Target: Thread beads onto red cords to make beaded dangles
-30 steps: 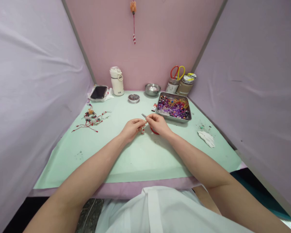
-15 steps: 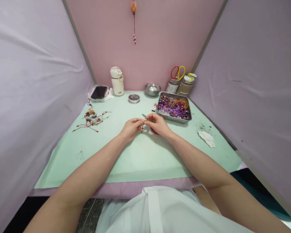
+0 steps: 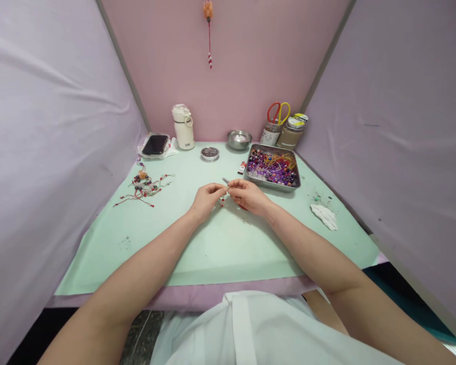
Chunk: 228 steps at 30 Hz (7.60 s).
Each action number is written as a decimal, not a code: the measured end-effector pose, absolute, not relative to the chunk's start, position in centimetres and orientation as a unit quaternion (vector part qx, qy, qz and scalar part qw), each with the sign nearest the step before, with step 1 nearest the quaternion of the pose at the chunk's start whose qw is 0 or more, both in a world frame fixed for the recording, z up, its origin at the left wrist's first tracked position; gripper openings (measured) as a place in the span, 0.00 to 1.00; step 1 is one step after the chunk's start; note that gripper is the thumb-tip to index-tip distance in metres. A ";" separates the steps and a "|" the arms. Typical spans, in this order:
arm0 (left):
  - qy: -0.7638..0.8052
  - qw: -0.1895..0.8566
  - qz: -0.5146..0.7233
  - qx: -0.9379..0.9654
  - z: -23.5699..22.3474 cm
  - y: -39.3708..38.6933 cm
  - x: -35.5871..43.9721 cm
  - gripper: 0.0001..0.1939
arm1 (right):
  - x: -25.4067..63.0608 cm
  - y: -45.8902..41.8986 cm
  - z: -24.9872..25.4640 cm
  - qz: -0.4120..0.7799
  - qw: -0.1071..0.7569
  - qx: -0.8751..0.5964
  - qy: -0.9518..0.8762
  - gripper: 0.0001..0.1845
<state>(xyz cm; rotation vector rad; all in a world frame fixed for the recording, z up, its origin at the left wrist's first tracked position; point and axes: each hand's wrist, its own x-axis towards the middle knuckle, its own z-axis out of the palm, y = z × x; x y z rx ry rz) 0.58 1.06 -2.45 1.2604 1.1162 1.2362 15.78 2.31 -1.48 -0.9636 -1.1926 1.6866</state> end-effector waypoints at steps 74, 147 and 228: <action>0.465 0.564 0.494 0.471 -2.5 0.8 1.0 0.13 | 15.4 2.1 -2.4 0.581 0.442 -0.389 -0.562 0.18; 0.472 0.445 0.466 0.602 -3.2 1.7 0.1 0.07 | 15.4 1.9 -2.0 0.581 0.385 -0.473 -0.539 0.09; 0.500 0.489 0.453 0.552 -4.0 0.8 1.9 0.16 | 14.6 2.0 -2.5 0.608 0.502 -0.417 -0.451 0.17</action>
